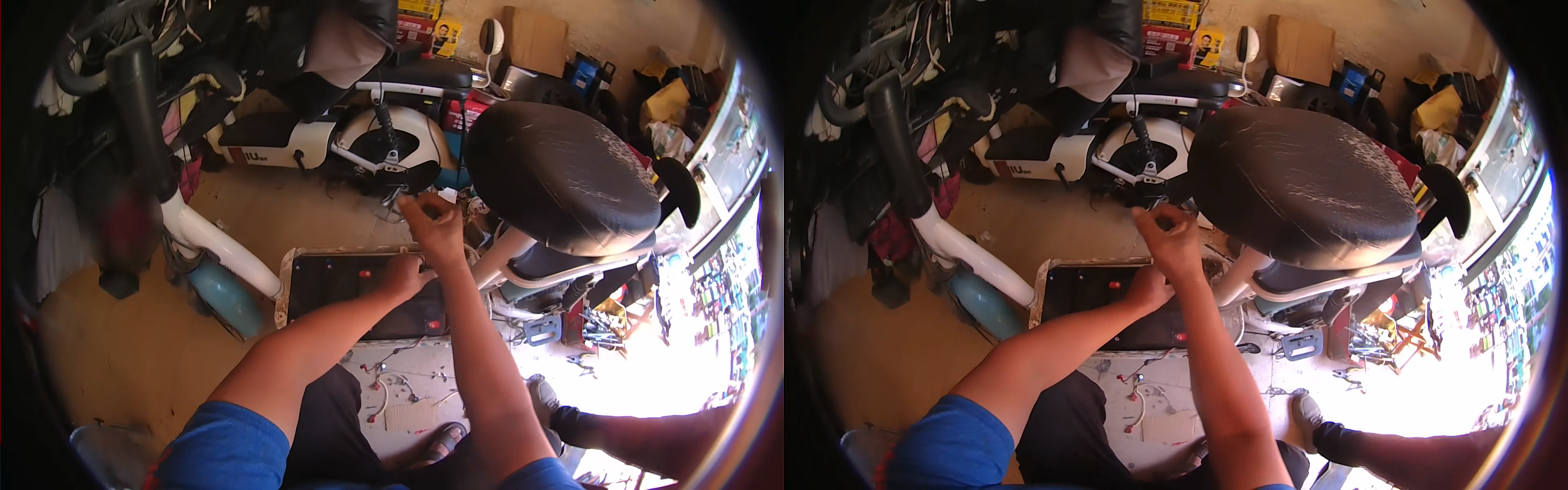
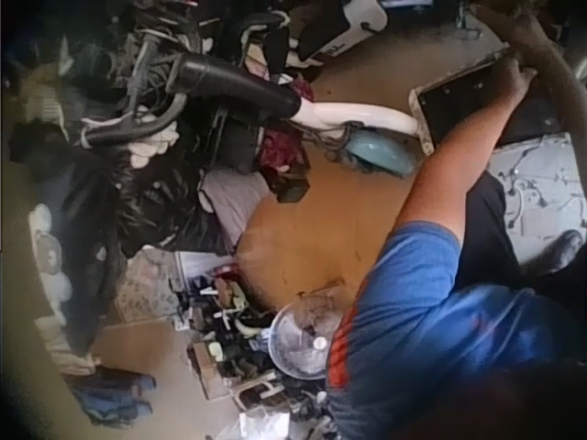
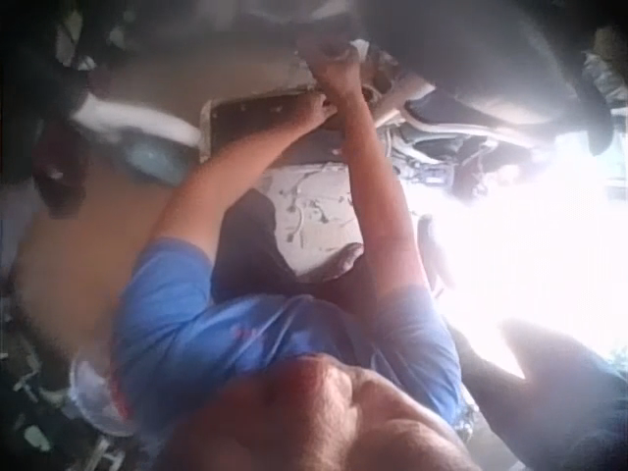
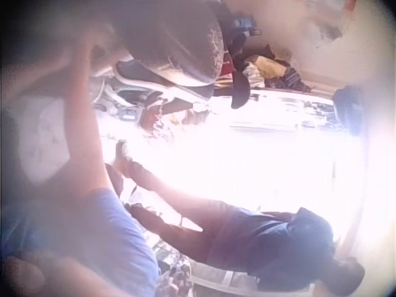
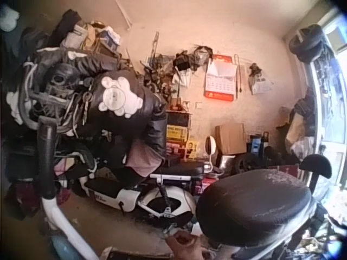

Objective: The person repairs motorcycle wiring by wrapping cables with tape and plastic strips, then adjusting and fastening components inside the compartment using a screwdriver and by hand.

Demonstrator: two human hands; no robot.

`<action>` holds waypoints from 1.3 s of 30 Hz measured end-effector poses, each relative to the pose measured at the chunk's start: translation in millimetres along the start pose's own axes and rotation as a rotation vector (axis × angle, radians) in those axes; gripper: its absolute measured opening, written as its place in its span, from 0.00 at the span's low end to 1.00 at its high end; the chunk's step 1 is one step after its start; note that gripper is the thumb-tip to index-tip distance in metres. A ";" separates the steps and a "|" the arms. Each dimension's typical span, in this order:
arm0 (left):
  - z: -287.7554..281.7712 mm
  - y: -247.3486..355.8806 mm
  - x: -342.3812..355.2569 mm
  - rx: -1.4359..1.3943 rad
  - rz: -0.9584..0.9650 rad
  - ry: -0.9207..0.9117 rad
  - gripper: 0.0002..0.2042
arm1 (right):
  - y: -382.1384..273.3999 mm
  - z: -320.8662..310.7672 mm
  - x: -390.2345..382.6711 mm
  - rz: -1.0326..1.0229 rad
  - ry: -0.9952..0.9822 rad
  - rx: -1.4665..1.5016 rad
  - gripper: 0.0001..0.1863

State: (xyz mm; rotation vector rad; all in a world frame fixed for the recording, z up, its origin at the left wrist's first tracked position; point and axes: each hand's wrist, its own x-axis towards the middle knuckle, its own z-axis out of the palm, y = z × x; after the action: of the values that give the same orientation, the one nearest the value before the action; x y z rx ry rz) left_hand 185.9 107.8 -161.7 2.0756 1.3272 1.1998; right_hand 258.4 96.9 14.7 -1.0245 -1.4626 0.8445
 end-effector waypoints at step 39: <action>-44.9 51.5 -15.6 0.578 0.162 -0.543 0.26 | -139.8 -132.0 -224.0 0.179 0.021 -0.161 0.13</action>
State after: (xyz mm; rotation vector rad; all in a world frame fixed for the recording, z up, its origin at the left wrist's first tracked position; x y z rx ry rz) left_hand 173.4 64.9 -107.6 2.6815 1.3437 0.2432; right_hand 373.3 -167.5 78.1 -1.2963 -1.4539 0.8497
